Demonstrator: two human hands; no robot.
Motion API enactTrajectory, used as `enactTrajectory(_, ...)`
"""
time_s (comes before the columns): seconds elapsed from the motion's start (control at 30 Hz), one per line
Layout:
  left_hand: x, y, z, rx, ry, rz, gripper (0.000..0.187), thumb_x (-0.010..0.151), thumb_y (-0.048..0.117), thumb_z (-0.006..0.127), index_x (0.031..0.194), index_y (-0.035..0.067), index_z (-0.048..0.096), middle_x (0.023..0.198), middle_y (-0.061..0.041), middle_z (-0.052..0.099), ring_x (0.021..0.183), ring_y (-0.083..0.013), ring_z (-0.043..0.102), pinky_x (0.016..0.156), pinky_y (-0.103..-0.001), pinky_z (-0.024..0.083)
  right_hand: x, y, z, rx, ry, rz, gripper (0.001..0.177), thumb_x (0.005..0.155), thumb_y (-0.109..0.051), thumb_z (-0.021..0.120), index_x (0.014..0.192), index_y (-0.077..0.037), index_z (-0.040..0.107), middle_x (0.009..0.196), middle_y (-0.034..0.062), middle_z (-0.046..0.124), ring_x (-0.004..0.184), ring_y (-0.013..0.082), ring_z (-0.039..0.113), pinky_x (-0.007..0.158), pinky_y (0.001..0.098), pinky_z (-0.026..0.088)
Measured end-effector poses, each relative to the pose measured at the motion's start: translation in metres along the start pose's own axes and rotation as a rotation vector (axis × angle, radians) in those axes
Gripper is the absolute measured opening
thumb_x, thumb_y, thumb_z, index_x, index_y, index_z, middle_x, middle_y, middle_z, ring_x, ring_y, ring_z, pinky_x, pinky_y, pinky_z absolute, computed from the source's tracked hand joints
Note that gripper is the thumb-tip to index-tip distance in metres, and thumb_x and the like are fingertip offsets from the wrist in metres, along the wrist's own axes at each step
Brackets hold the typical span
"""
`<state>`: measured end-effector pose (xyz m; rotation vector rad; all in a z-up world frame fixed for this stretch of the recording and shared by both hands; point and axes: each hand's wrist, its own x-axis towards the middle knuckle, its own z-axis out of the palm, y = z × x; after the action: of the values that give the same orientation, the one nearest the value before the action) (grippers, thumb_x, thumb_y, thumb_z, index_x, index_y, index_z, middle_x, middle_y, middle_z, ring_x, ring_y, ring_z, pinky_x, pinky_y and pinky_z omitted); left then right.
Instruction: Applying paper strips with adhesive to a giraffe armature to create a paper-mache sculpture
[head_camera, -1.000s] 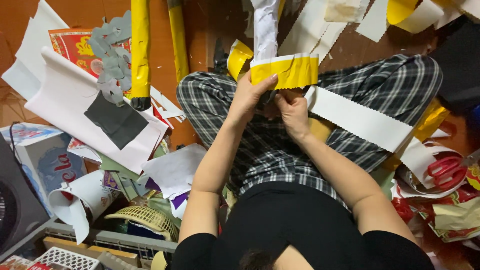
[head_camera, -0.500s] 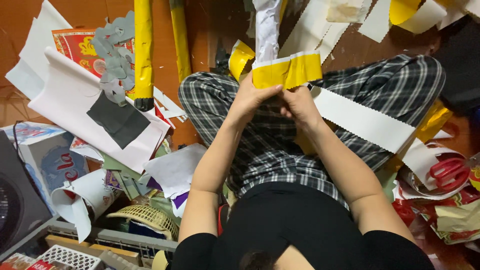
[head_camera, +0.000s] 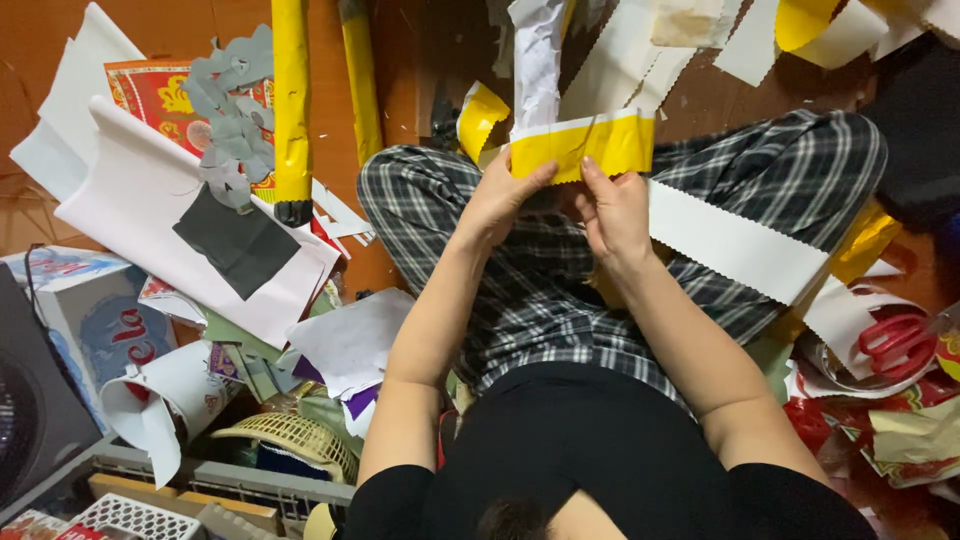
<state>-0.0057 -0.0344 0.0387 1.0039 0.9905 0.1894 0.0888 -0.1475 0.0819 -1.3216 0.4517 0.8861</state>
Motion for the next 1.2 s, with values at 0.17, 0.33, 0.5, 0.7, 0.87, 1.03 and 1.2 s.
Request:
enactTrajectory(0.17,-0.004,0.008,0.005,0.019,0.02,-0.02,0.062,0.071,0.03,0.106,0.114,0.004,0.071,0.096,-0.007,0.069,0.088,-0.0188,0.067,0.072,-0.03,0.057,0.006,0.001,0.0,-0.002,-0.018,0.021,0.048,0.099,-0.014,0.089,0.106,-0.002,0.043,0.101,-0.0005,0.037,0.087,0.0047,0.054,0.081,0.0289,0.069)
enactTrajectory(0.33,0.002,0.0,0.009,0.002,0.074,0.007,0.06,0.069,0.03,0.106,0.112,0.003,0.073,0.097,-0.01,0.071,0.089,-0.021,0.069,0.074,-0.033,0.057,0.008,0.012,-0.034,-0.218,-0.241,0.045,0.042,0.117,-0.035,0.065,0.083,-0.009,0.065,0.071,0.0036,0.061,0.054,0.0126,0.062,0.048,0.0247,0.049)
enactTrajectory(0.5,0.007,-0.021,0.002,0.002,0.035,0.089,0.053,0.081,0.029,0.097,0.121,0.003,0.072,0.106,-0.008,0.07,0.098,-0.0196,0.066,0.083,-0.033,0.057,-0.012,-0.01,0.007,-0.76,-0.507,-0.455,0.069,0.121,-0.039,0.035,0.173,0.002,0.021,0.175,0.0394,0.024,0.163,0.053,0.021,0.135,0.0654,0.013)
enactTrajectory(0.7,0.034,-0.05,-0.053,-0.29,-0.422,0.139,0.041,0.126,0.03,0.045,0.156,0.003,0.047,0.17,-0.016,0.045,0.156,-0.0235,0.042,0.135,-0.043,0.032,0.0,-0.016,0.047,-0.843,-0.455,-0.208,0.097,0.114,-0.071,0.024,0.173,0.004,0.006,0.176,0.0419,0.014,0.164,0.0546,0.016,0.137,0.0628,0.013)
enactTrajectory(0.87,-0.002,0.011,-0.026,0.137,-0.327,0.106,0.089,0.115,0.063,0.027,0.169,-0.007,0.022,0.178,-0.028,0.021,0.165,-0.0359,0.022,0.137,-0.044,0.014,0.069,0.013,0.042,-0.672,-0.414,-0.063,0.079,0.098,-0.049,0.071,0.153,0.0,0.043,0.14,0.0214,0.062,0.126,0.034,0.066,0.105,0.0474,0.054)
enactTrajectory(1.03,0.009,-0.03,-0.03,0.252,-0.268,0.14,0.08,0.117,0.05,0.056,0.174,0.004,0.023,0.176,-0.03,0.033,0.165,-0.0392,0.03,0.137,-0.055,0.022,0.096,0.03,0.029,-0.272,-0.377,0.28,0.052,0.078,-0.017,0.099,0.117,0.0,0.069,0.098,0.015,0.077,0.083,0.0318,0.08,0.072,0.0518,0.067)
enactTrajectory(1.2,-0.008,-0.007,-0.019,0.165,-0.086,0.092,0.118,0.101,0.036,0.085,0.179,0.023,-0.003,0.175,-0.036,0.028,0.16,-0.047,0.038,0.134,-0.053,0.03,0.078,0.022,0.039,-0.179,-0.342,0.286,0.041,0.081,-0.009,0.093,0.114,-0.001,0.072,0.099,0.0159,0.078,0.089,0.0316,0.083,0.08,0.0496,0.068)
